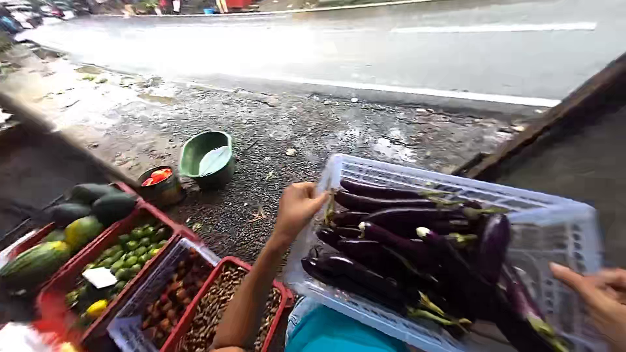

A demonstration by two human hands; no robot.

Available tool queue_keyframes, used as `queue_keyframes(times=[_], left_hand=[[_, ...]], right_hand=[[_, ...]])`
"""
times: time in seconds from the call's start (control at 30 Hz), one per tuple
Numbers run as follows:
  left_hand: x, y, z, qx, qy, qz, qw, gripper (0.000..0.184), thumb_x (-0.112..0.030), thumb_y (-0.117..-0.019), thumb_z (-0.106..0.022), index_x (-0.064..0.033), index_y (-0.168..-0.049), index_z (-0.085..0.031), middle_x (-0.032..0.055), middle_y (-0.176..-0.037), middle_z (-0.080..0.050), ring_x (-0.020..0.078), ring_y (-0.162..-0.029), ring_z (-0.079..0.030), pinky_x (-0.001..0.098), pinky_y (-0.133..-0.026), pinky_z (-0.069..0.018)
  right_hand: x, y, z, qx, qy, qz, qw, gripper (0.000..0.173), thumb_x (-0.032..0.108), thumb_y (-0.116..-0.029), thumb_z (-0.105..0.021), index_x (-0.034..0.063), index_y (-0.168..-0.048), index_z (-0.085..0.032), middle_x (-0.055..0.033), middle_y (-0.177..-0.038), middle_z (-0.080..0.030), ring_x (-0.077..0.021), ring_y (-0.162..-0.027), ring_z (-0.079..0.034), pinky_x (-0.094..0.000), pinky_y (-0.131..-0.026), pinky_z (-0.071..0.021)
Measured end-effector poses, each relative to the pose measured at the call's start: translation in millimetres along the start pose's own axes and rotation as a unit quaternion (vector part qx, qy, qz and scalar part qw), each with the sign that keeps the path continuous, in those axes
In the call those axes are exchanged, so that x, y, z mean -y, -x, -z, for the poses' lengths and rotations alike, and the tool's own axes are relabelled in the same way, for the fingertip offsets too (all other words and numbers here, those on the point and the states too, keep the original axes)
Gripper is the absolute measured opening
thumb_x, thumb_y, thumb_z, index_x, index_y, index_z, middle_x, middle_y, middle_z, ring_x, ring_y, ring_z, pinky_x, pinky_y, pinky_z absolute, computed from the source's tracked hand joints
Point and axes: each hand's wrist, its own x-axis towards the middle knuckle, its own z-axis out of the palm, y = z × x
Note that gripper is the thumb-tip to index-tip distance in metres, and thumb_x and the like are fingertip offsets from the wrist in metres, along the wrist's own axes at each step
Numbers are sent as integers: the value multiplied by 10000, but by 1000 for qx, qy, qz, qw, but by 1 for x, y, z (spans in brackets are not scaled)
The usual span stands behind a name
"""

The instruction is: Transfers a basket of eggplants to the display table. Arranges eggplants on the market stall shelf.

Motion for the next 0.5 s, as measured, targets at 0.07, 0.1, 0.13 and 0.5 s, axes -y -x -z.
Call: queue_keyframes(times=[0.07,0.1,0.13,0.5], left_hand=[[6,-58,-15,-13,-1,11,1000,399,-317,-902,-784,-57,-673,-587,23,-567,-480,153,-520,-459,384,-531,-405],[9,-88,-22,-21,-4,19,1000,413,-321,-895,-797,-60,-670,-569,17,-563,-464,144,-511,-437,372,-523,-389],[12,-119,-28,-30,-3,32,999,416,-325,-882,-813,-64,-669,-570,7,-562,-461,132,-508,-426,362,-521,-383],[32,-481,-59,0,13,-50,999,357,-363,-867,-790,-166,-674,-562,-123,-550,-427,-11,-467,-379,208,-472,-323]], right_hand=[[-12,-53,-29,-37,2,18,999,251,144,-801,-779,123,-781,-531,139,-688,-473,94,-574,-409,-104,-542,-370],[-13,-82,-45,-49,-5,12,999,242,103,-775,-768,137,-767,-529,143,-677,-463,95,-561,-393,-96,-532,-350],[-14,-111,-62,-58,-11,-1,998,249,62,-764,-751,151,-751,-519,147,-659,-447,91,-544,-375,-96,-521,-330],[-31,-413,-216,-129,-60,-105,984,340,1,-769,-723,224,-669,-486,168,-550,-471,73,-458,-392,-108,-447,-334]])
